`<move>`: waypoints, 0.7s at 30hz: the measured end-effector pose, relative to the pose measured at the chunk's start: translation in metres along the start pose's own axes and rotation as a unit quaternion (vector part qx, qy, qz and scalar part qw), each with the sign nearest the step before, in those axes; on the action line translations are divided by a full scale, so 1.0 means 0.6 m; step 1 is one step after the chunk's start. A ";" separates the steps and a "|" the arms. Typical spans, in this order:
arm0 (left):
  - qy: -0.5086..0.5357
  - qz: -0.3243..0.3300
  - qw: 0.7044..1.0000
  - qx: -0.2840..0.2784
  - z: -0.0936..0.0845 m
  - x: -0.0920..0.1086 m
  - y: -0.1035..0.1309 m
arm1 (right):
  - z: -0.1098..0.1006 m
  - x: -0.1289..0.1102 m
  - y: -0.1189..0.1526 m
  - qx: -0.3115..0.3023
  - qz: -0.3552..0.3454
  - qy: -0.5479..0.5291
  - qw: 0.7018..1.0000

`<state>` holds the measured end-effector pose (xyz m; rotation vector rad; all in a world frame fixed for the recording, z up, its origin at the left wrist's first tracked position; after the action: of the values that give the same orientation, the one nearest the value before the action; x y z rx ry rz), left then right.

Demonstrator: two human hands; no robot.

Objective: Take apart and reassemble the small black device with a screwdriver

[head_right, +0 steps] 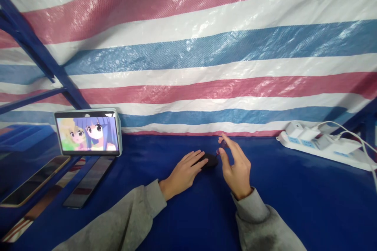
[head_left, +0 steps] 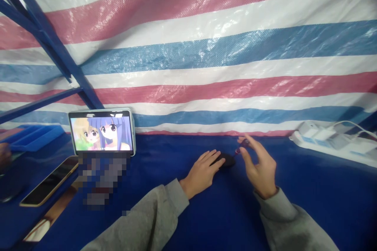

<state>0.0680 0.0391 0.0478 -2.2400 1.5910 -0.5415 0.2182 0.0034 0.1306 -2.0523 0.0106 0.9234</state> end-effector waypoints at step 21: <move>0.009 -0.012 1.000 -0.009 0.003 -0.003 0.000 | -0.020 0.009 0.000 0.049 0.008 -0.023 0.998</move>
<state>0.0685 0.0408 0.0458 -2.2769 1.5862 -0.5573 0.2295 -0.0036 0.1313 -1.9428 0.0472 0.9620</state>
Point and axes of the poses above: each hand's wrist, its own y-axis away from the middle knuckle, its own z-axis out of the palm, x = y × z, the point moved 9 cm from there along -y, towards the middle knuckle, and after that the axes turned 10 degrees about z, right-handed, at the moved point
